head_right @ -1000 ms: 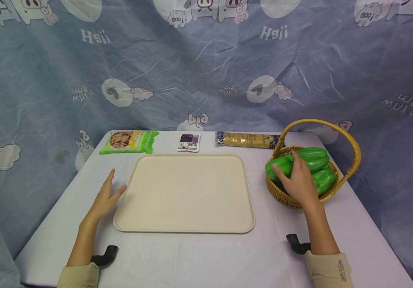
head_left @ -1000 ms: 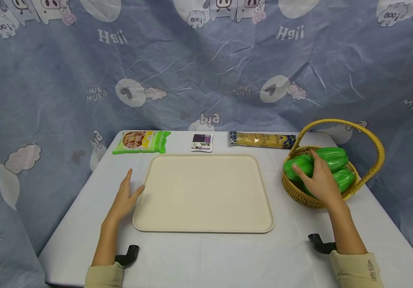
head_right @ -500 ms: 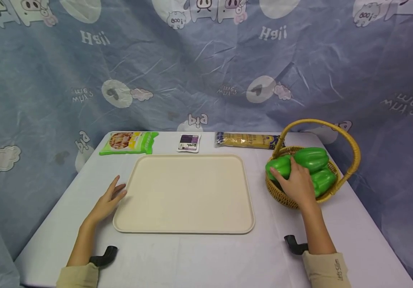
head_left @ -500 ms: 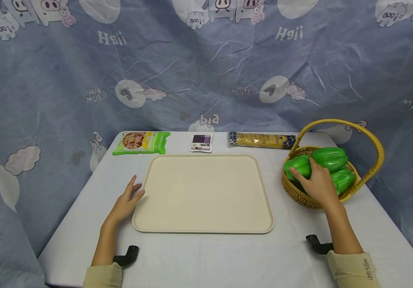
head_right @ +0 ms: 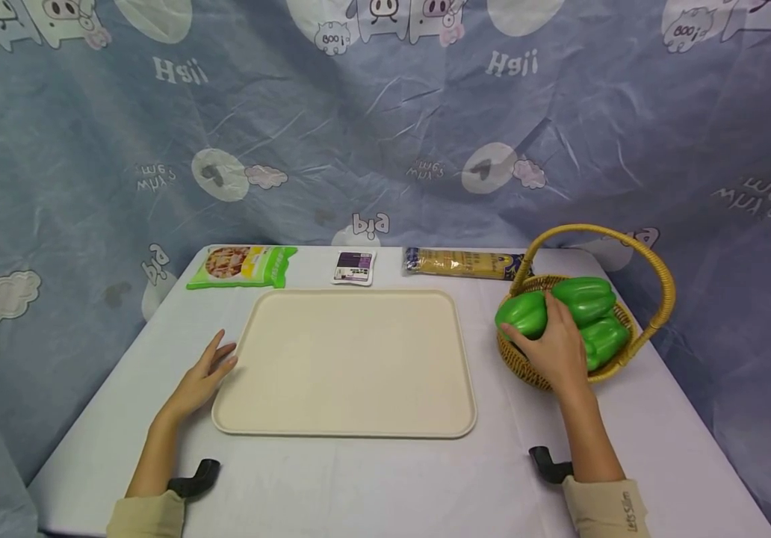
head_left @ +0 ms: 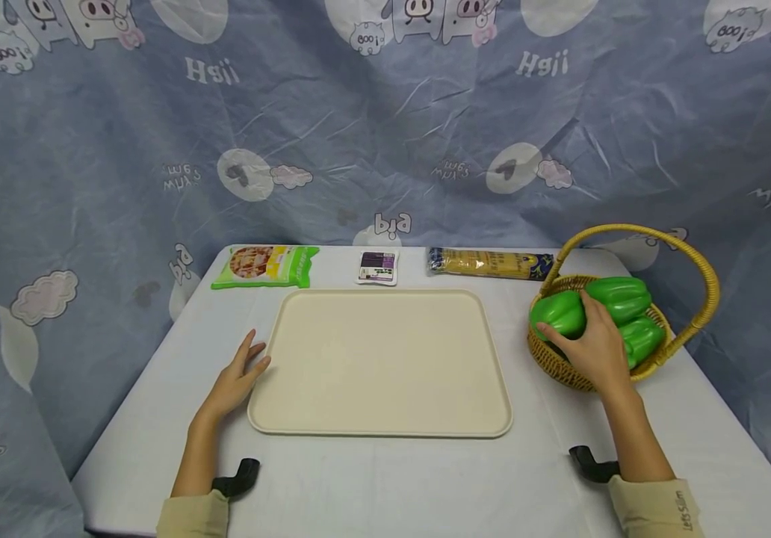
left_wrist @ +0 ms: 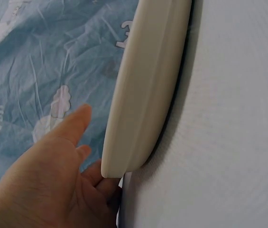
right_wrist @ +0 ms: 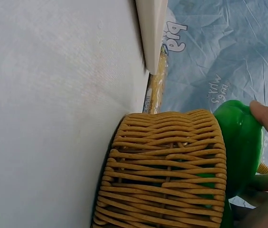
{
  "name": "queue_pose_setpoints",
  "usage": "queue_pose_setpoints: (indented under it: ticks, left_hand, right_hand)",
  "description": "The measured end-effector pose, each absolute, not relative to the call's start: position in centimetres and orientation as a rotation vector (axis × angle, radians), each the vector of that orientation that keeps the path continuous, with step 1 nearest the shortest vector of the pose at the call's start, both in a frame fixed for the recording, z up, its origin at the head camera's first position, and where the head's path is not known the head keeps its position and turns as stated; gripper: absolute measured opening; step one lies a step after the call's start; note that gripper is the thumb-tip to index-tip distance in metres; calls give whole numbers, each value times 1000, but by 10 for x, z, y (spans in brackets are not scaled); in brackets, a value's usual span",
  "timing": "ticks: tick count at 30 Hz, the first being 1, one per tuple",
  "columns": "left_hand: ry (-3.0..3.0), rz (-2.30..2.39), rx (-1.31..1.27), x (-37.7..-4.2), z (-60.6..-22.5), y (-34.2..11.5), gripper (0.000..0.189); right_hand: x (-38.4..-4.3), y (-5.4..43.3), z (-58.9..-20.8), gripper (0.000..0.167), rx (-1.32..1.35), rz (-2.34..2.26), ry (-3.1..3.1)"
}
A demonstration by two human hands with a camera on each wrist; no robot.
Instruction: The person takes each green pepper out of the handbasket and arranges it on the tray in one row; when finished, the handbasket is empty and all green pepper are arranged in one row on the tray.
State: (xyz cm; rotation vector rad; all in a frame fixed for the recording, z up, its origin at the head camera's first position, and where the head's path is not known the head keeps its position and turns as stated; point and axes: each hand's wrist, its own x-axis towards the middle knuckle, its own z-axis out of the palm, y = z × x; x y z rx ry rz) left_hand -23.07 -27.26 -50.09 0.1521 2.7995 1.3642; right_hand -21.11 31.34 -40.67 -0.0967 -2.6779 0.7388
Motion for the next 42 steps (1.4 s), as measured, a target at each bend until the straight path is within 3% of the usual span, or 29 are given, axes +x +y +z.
queue_pose_setpoints:
  ticks: [30, 42]
  left_hand:
    - [2805, 1343, 143, -232, -504, -273, 75]
    - [2815, 1352, 171, -231, -505, -272, 77]
  right_hand:
    - [-220, 309, -410, 97, -27, 787, -2603]
    - [-228, 293, -411, 70, -140, 958, -2490]
